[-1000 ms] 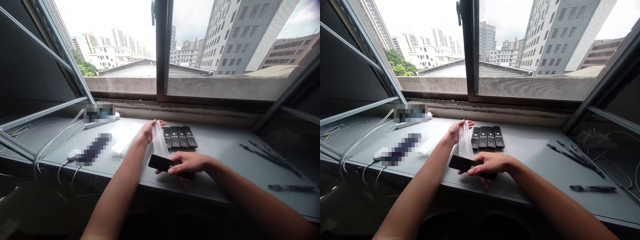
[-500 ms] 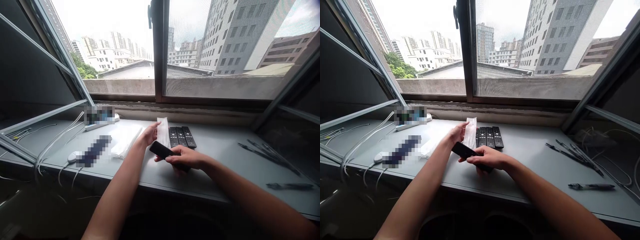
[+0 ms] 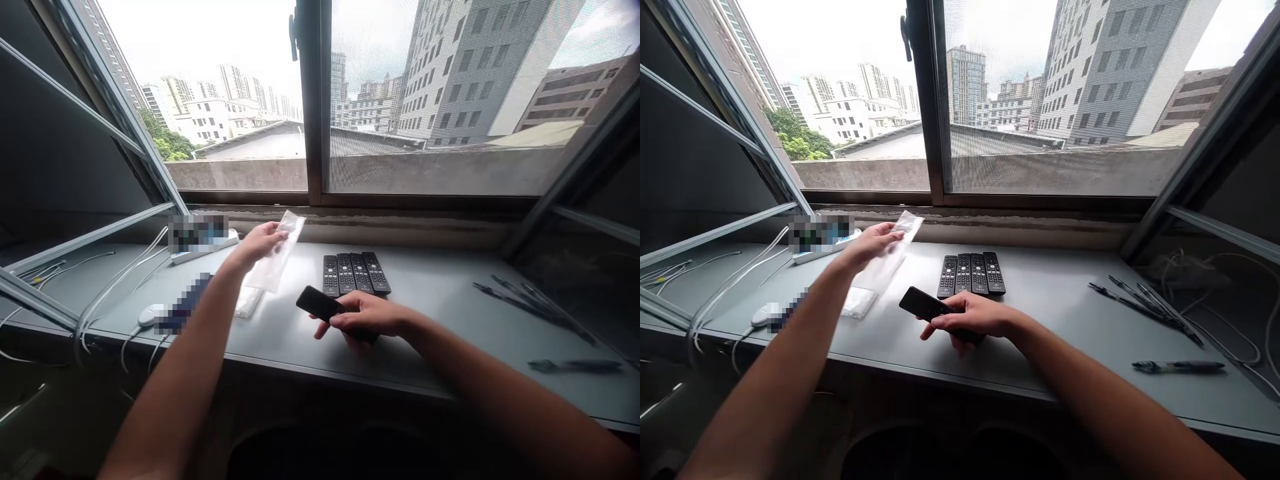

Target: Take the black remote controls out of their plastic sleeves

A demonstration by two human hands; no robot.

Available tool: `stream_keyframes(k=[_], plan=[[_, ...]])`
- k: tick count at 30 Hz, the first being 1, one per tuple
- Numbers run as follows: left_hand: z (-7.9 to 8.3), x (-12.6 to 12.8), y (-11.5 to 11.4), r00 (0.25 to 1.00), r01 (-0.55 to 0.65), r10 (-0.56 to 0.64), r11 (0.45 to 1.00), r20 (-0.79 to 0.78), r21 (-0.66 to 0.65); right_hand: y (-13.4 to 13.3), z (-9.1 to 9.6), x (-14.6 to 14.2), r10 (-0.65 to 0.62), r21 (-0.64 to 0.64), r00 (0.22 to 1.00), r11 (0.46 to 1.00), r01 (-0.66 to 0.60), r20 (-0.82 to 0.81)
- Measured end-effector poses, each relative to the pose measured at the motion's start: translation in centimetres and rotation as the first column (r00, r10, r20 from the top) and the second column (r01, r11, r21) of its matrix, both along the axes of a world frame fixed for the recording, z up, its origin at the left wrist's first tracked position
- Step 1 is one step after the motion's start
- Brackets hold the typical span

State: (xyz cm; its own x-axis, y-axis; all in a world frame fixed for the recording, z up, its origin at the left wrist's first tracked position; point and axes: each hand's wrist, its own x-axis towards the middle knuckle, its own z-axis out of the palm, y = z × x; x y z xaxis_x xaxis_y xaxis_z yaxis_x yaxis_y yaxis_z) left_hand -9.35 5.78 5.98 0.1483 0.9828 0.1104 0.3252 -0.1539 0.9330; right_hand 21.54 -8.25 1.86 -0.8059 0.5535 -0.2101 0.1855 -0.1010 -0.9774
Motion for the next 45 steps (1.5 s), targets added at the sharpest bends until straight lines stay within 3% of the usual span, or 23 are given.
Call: stream_keyframes(k=[2,5,9,13,17,22,27,32,36,39,41,43,45], plan=[[0.7,-2.8,0.1,0.989,-0.087,0.086,0.996,-0.117,-0.007,0.2,-0.2,0.1,0.007,0.004,1.0,1.0,-0.007,0.001],[-0.1,-6.0,0.0,0.944,-0.208,0.199,0.978,-0.264,-0.005,0.4,-0.5,0.1,0.027,0.012,1.0,1.0,-0.027,-0.013],[-2.0,-8.0,-0.2,0.875,-0.202,0.169,0.979,-0.453,-0.024,0.5,-0.5,0.1,0.02,0.016,0.999,1.0,-0.019,-0.026],[-2.0,-7.7,-0.2,0.715,-0.144,0.099,0.99,-0.692,-0.008,0.5,-0.4,0.2,0.02,0.019,1.0,1.0,-0.02,-0.005],[-1.2,-6.4,-0.4,0.557,-0.205,0.094,0.978,-0.825,-0.027,0.6,-0.3,0.4,0.002,0.021,1.0,1.0,-0.002,-0.023],[-1.6,-4.6,-0.7,0.484,-0.174,-0.027,0.976,-0.875,-0.127,0.7,-0.5,0.3,0.011,0.024,1.0,1.0,-0.011,-0.021],[-2.9,-4.3,0.0,0.435,-0.208,0.027,0.976,-0.9,-0.071,0.6,-0.3,0.2,0.018,0.022,1.0,1.0,-0.018,-0.009],[-3.0,-4.5,0.3,0.459,-0.182,0.043,0.982,-0.887,-0.047,0.7,-0.8,0.0,-0.035,-0.011,0.996,0.999,0.035,-0.085],[-2.3,-2.4,-0.8,0.481,-0.196,0.144,0.979,-0.865,0.054,1.1,-1.7,-0.3,-0.146,-0.106,0.973,0.986,0.129,-0.178],[-2.1,0.9,-1.8,0.619,-0.103,0.277,0.956,-0.735,0.274,1.4,-1.8,-0.5,-0.245,-0.254,0.926,0.951,0.173,-0.288],[-2.3,3.7,-2.2,0.753,-0.037,0.264,0.931,-0.603,0.362,1.6,-1.5,-0.5,-0.316,-0.376,0.877,0.911,0.172,-0.363],[-2.8,6.5,-2.2,0.858,-0.022,0.212,0.925,-0.468,0.379,1.7,-1.1,-0.3,-0.4,-0.471,0.817,0.863,0.183,-0.415],[-3.6,8.9,-1.9,0.905,-0.034,0.177,0.937,-0.386,0.349,1.8,-0.8,0.0,-0.469,-0.53,0.763,0.824,0.198,-0.444]])
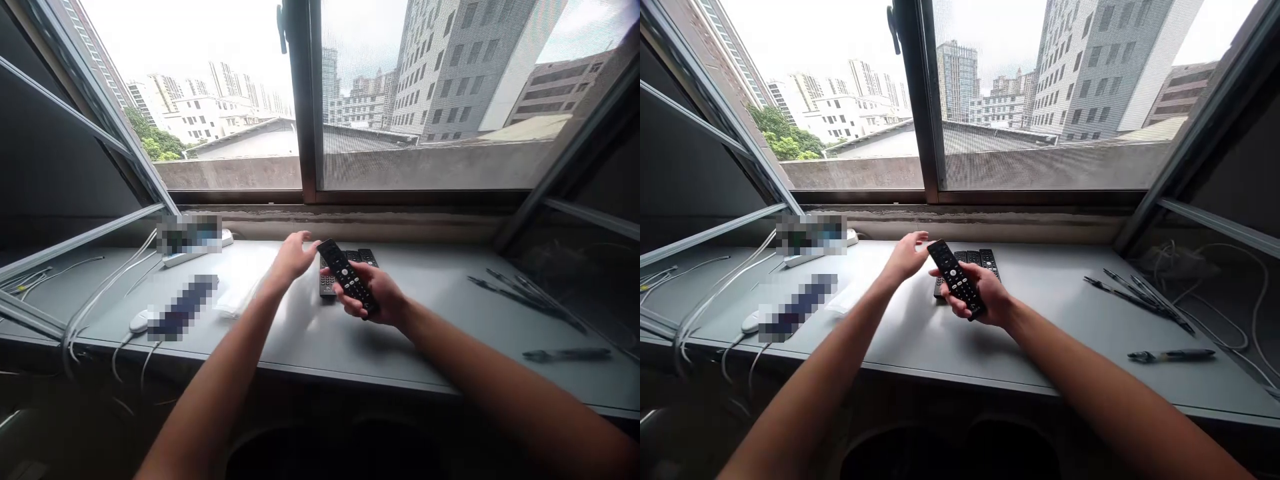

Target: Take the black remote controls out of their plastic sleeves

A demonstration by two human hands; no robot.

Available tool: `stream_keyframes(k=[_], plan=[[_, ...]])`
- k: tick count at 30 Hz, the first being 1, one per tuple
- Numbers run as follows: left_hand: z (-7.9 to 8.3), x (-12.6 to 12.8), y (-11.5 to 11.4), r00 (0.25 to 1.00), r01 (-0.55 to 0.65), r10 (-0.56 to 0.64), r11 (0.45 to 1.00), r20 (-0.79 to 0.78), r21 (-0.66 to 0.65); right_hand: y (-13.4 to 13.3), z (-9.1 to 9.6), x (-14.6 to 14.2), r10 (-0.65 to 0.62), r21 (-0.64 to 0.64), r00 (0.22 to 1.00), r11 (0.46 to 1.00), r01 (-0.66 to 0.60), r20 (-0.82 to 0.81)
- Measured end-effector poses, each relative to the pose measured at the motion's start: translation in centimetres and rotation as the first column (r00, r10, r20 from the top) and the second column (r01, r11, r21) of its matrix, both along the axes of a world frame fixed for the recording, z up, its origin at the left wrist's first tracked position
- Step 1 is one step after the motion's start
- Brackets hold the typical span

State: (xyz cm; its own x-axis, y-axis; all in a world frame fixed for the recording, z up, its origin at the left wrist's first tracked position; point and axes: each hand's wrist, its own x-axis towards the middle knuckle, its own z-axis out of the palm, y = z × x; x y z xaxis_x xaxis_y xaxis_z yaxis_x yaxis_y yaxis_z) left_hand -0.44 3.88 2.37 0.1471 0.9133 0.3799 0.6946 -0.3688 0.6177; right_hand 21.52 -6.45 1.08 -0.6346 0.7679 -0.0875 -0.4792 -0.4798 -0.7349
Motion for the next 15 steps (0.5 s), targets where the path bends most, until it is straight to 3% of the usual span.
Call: stream_keyframes(k=[5,10,15], plan=[[-3.0,2.8,1.0,0.998,-0.014,0.011,0.999,0.065,0.046,0.4,0.2,0.7,-0.025,-0.083,0.996,0.996,0.019,-0.08],[-5.7,1.7,1.8,1.0,0.015,-0.015,0.988,0.0,0.156,0.6,0.5,0.6,-0.127,-0.169,0.985,0.98,0.107,-0.113],[-6.5,1.2,2.2,1.0,-0.002,-0.001,0.991,0.02,0.134,0.3,0.9,0.0,-0.21,-0.205,0.973,0.961,0.188,-0.095]])
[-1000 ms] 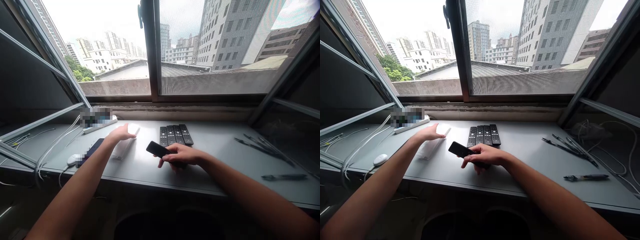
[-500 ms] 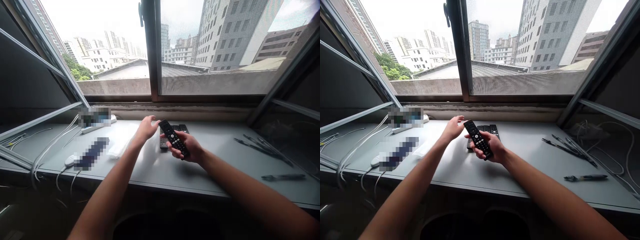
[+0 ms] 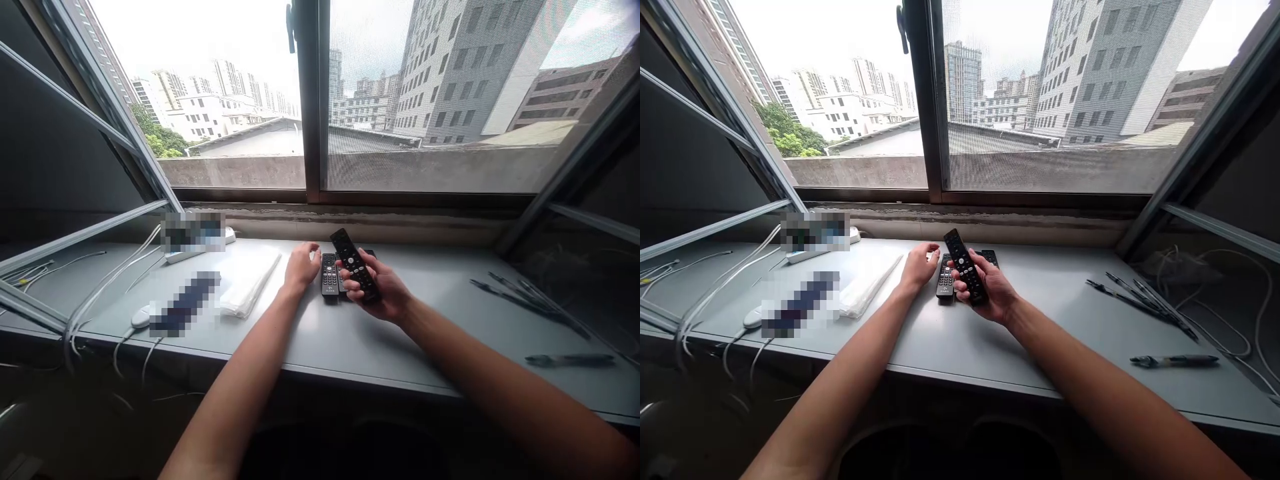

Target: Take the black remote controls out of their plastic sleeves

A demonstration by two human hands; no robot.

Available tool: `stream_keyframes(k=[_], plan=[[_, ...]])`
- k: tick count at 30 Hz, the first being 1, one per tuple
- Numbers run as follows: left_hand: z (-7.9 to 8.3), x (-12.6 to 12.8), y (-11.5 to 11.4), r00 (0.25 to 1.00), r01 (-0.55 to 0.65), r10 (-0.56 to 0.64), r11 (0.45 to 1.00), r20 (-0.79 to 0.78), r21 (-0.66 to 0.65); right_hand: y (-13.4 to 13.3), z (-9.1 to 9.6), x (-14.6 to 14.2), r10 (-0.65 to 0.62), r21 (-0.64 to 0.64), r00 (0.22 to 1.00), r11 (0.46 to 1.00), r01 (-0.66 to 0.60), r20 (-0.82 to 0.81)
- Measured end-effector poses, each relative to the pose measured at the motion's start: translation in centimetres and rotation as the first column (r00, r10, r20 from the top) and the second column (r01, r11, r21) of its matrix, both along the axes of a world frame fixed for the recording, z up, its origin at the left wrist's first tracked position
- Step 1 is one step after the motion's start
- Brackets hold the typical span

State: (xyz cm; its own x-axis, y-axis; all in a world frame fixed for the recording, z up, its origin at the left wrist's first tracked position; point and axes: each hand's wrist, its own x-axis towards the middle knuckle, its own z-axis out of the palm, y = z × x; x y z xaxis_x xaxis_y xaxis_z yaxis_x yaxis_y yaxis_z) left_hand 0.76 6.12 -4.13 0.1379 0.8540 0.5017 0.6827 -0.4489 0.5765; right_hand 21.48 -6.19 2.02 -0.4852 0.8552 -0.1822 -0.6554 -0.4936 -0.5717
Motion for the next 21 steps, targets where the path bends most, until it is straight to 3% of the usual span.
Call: stream_keyframes(k=[4,14,19,21], plan=[[0.08,0.36,-0.23,1.0,0.001,-0.001,1.0,0.003,-0.018,-0.02,-0.01,-0.15,-0.077,-0.012,0.995,0.997,0.078,0.069],[0.04,0.47,-0.5,0.999,0.036,-0.036,0.999,-0.013,-0.014,0.16,-0.12,0.5,0.072,-0.038,0.997,0.997,-0.073,-0.034],[0.06,0.51,-0.54,0.999,0.033,-0.034,0.999,-0.008,-0.017,-0.02,-0.19,0.11,-0.077,0.027,0.99,0.997,0.074,0.119],[0.07,0.49,-0.47,0.999,0.032,-0.032,0.999,-0.012,-0.018,0.03,-0.32,0.04,-0.083,0.043,0.982,0.996,0.076,0.172]])
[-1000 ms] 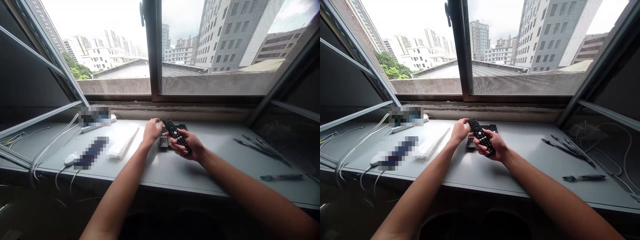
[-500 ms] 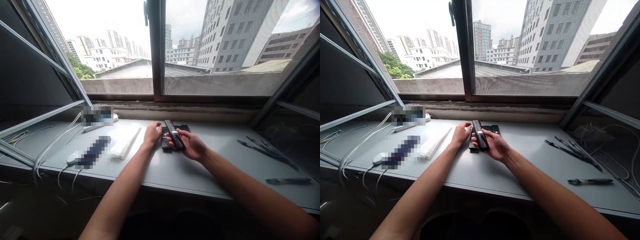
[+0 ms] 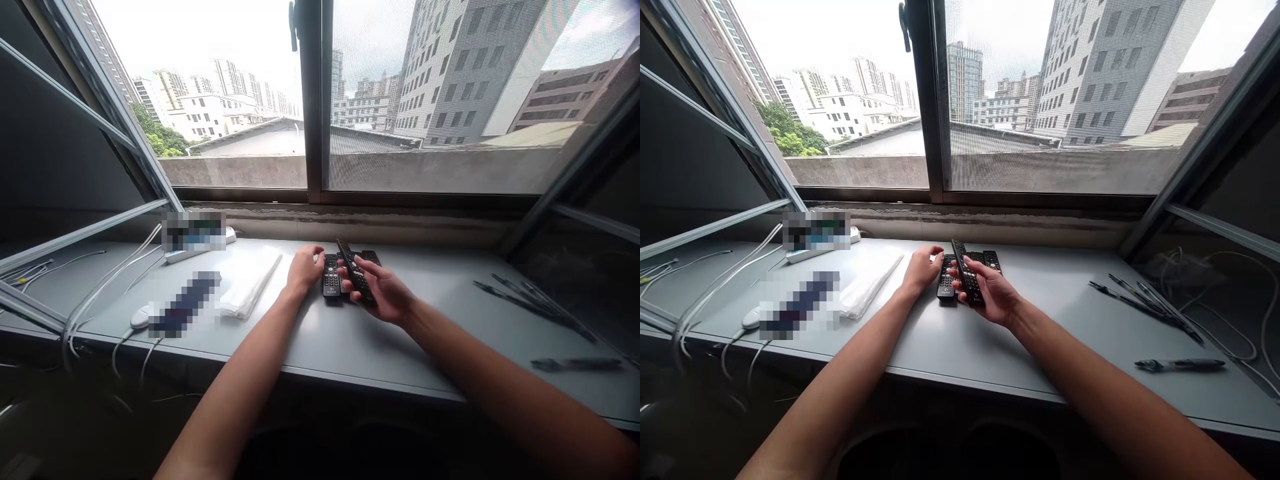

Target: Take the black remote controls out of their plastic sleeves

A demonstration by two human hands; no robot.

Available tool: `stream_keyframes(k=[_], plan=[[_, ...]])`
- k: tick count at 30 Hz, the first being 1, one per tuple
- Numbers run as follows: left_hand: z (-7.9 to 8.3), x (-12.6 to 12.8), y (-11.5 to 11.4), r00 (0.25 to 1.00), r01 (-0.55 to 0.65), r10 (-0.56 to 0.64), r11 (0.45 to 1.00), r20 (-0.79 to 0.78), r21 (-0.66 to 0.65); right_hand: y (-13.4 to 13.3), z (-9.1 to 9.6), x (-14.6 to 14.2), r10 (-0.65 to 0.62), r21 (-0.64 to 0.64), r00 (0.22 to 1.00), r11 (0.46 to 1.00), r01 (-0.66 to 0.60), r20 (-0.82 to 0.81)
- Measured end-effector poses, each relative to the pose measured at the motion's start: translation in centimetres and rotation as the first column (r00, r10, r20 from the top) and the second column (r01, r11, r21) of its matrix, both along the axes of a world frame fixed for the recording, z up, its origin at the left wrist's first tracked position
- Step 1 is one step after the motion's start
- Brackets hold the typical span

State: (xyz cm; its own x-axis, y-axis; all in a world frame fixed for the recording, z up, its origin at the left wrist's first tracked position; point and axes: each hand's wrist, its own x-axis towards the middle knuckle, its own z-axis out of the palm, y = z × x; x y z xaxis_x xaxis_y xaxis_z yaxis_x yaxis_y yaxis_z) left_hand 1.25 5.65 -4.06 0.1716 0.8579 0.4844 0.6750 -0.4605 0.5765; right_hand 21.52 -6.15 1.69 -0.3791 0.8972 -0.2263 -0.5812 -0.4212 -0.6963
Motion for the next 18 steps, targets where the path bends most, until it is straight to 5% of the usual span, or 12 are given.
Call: stream_keyframes(k=[9,18], plan=[[-0.06,0.0,0.22,1.0,0.019,-0.019,1.0,-0.006,0.013,-0.09,0.44,0.08,0.094,0.005,0.986,0.996,-0.094,-0.139],[0.14,0.01,0.0,1.0,0.003,-0.003,1.0,0.01,0.007,0.05,-0.16,-0.22,-0.029,-0.039,0.999,0.999,0.028,-0.019]])
